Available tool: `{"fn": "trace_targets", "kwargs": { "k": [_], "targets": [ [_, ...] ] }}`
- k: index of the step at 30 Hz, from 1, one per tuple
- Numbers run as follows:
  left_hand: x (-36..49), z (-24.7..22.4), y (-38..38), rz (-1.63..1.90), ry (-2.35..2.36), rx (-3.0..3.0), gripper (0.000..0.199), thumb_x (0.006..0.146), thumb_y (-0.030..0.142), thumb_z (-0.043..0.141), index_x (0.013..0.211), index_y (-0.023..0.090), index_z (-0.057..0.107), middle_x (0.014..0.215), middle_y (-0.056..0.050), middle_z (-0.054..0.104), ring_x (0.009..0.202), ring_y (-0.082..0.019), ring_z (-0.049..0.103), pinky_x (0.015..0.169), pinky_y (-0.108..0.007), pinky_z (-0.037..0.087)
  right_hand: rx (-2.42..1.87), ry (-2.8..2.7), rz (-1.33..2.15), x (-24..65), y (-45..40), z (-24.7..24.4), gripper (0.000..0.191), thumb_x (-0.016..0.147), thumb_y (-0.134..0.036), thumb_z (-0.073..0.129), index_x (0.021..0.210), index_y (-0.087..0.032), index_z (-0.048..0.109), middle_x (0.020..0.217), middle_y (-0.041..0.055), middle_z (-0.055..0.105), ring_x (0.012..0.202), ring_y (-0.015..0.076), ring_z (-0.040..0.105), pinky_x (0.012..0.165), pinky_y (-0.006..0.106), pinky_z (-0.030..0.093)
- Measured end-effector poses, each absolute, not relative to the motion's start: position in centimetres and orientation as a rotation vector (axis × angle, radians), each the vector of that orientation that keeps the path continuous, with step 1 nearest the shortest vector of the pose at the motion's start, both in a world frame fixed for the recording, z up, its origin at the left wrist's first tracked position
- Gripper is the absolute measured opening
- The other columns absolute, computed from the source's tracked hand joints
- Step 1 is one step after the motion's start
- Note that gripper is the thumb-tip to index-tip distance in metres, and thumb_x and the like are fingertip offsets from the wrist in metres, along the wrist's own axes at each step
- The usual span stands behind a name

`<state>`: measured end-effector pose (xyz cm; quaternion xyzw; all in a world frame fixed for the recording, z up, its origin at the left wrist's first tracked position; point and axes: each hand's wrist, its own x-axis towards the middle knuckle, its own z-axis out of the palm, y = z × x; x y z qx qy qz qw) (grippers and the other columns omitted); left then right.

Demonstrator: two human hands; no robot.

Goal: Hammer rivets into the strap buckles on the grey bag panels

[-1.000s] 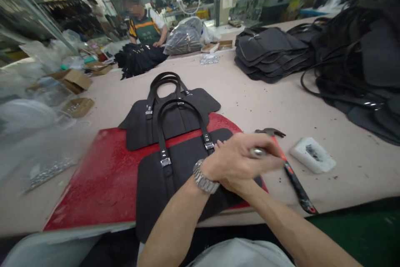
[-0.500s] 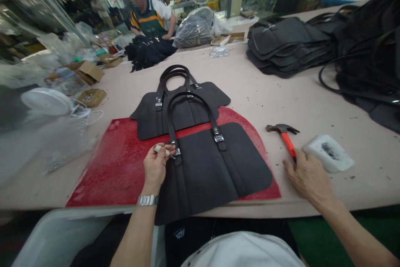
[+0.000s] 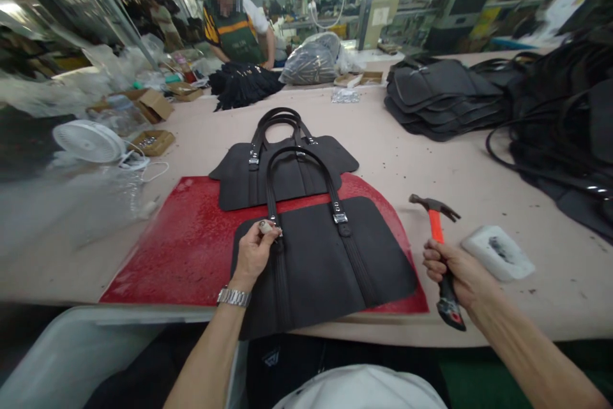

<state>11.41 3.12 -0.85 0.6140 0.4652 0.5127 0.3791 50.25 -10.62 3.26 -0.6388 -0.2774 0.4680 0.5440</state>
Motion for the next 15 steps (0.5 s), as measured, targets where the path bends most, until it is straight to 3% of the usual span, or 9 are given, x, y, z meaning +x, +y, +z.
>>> {"fn": "trace_targets", "kwargs": {
  "k": [4, 8, 11, 15],
  "targets": [
    [11.7, -0.5, 2.4, 1.318, 1.193, 1.747, 0.026, 0.087, 0.037, 0.064, 0.103, 0.017, 0.064, 0.095, -0.007, 0.072, 0.089, -0.020, 0.070, 0.084, -0.031, 0.054, -1.493, -0.976, 0.827, 44.0, -8.9, 9.5, 0.034, 0.091, -0.055, 0.049, 0.084, -0.023, 0.045, 0.060, -0.0057, 0.040, 0.043, 0.0098, 0.035, 0.040, 0.022, 0.027],
    [11.9, -0.7, 2.1, 1.334, 1.181, 1.797, 0.022, 0.088, 0.035, 0.063, 0.103, 0.018, 0.064, 0.093, -0.006, 0.072, 0.085, -0.019, 0.069, 0.079, -0.029, 0.054, -1.557, -1.730, 0.280, 37.6, -7.4, 11.7, 0.030, 0.097, -0.045, 0.042, 0.081, -0.021, 0.046, 0.060, -0.0033, 0.044, 0.048, 0.0111, 0.036, 0.048, 0.026, 0.022],
    [11.9, -0.9, 2.1, 1.328, 1.190, 1.826, 0.020, 0.088, 0.034, 0.062, 0.100, 0.018, 0.065, 0.089, -0.005, 0.071, 0.080, -0.018, 0.068, 0.075, -0.027, 0.054, -1.545, -2.171, 0.156, 34.8, -6.6, 11.8, 0.025, 0.098, -0.037, 0.041, 0.079, -0.020, 0.044, 0.055, -0.0038, 0.041, 0.045, 0.0106, 0.028, 0.048, 0.028, 0.014],
    [11.9, -1.2, 2.3, 1.358, 1.195, 1.830, 0.021, 0.088, 0.033, 0.062, 0.102, 0.018, 0.065, 0.092, -0.005, 0.071, 0.080, -0.018, 0.068, 0.075, -0.027, 0.054, -1.471, -2.066, 0.037, 33.5, -6.4, 14.4, 0.024, 0.099, -0.035, 0.040, 0.080, -0.021, 0.041, 0.060, -0.0026, 0.045, 0.047, 0.0110, 0.033, 0.049, 0.028, 0.016]
  ]
}}
